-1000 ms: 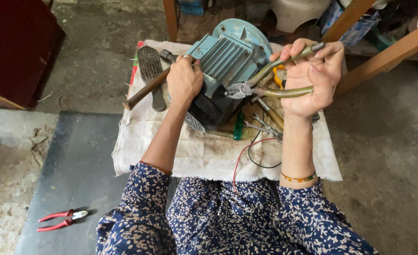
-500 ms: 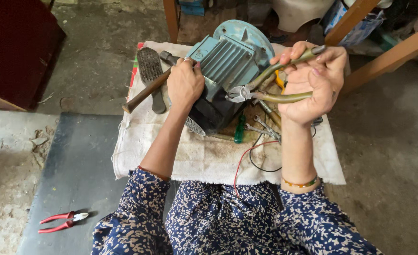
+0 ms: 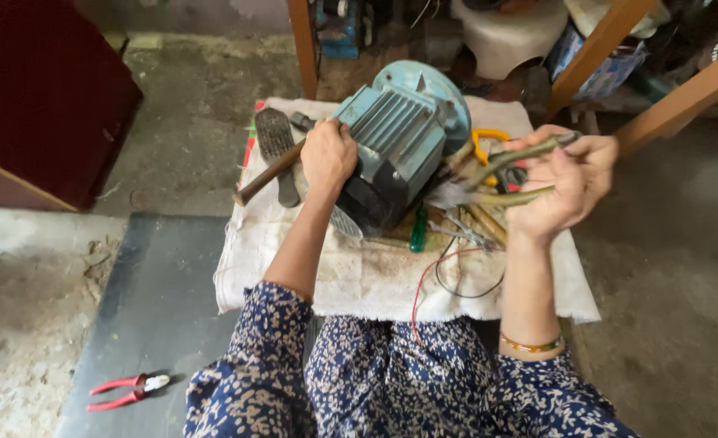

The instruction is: The person uses a multimeter to test an electric motor, then uses a screwdriver to clean the motor's ventilation grille. Finally, the person uses a wire brush to scrub the motor's body.

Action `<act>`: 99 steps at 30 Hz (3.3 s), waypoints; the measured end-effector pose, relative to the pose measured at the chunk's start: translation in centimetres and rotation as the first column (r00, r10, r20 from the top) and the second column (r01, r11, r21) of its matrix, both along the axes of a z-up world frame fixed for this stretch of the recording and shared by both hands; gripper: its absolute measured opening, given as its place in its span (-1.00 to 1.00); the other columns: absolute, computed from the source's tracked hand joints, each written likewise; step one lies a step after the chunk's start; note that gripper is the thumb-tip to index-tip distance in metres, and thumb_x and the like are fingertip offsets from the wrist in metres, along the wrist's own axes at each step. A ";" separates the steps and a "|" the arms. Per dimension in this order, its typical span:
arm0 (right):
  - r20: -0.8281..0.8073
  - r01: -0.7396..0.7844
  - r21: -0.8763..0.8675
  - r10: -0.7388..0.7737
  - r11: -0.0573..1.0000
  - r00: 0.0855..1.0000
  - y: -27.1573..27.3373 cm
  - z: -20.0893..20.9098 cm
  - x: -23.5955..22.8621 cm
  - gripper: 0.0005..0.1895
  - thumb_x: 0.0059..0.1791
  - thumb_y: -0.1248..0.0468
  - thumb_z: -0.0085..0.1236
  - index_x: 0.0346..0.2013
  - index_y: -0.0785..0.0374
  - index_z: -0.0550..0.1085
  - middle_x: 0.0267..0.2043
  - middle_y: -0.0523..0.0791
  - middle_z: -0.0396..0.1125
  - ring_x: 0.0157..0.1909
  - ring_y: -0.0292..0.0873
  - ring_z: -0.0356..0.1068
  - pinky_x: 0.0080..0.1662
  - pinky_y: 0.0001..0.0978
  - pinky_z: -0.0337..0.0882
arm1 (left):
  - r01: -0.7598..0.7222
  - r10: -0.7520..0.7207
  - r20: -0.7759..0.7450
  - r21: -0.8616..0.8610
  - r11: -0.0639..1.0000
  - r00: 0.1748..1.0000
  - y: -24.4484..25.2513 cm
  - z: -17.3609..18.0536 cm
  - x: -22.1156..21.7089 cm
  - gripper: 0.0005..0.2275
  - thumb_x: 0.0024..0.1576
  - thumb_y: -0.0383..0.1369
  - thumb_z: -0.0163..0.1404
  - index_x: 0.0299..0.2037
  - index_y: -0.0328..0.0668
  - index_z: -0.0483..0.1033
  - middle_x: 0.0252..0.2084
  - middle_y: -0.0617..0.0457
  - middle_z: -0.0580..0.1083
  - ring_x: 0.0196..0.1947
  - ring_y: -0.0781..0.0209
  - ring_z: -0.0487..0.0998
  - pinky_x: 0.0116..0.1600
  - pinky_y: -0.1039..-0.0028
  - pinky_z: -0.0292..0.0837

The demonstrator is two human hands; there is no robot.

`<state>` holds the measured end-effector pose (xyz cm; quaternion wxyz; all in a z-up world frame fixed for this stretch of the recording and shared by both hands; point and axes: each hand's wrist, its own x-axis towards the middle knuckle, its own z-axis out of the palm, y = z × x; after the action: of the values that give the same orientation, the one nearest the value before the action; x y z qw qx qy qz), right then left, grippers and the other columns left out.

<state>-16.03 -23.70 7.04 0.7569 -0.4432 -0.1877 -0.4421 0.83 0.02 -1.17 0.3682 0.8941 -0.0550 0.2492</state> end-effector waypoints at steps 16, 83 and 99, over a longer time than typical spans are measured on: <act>-0.098 -0.079 -0.976 0.082 -0.205 0.992 5.3 -16.9 0.3 -0.78 -0.22 0.32 0.13 -0.33 0.19 0.32 -0.37 -0.11 0.27 -0.27 -0.06 0.33 -0.22 -0.16 0.37 | 0.003 -0.002 0.016 -0.048 0.999 1.000 0.1 -0.2 0.2 -0.77 0.19 -0.29 -0.01 -0.22 -0.30 0.62 -0.16 -0.27 0.56 -0.11 -0.29 0.55 0.01 0.04 0.41; 0.073 -0.187 -0.908 -0.581 -0.375 0.810 -4.0 -18.2 10.7 -0.41 -0.20 0.33 0.06 0.15 0.04 0.52 -0.30 0.20 0.36 -0.44 0.18 0.42 -0.41 0.04 0.38 | 0.268 -0.209 -0.423 0.085 0.960 0.882 2.4 2.4 3.3 -0.22 -0.01 0.36 -0.02 0.30 0.03 0.44 0.10 -0.30 0.51 0.19 -0.19 0.49 0.24 0.14 0.34; -0.326 -0.302 -0.899 -0.945 0.317 -0.020 -14.8 -14.9 7.7 0.22 -0.47 -0.10 0.65 0.27 0.35 0.21 0.23 0.21 0.19 0.25 0.32 0.18 0.14 0.21 0.23 | 0.192 -0.156 -0.394 0.052 0.980 0.906 1.8 3.3 1.2 -0.21 -0.07 0.38 0.04 0.24 0.02 0.48 0.02 -0.33 0.53 0.11 -0.23 0.52 0.18 0.11 0.37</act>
<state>-8.30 -38.48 -7.88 0.1409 -0.9343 0.3149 -0.0900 2.05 1.79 2.13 0.3521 0.9327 -0.0719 0.0309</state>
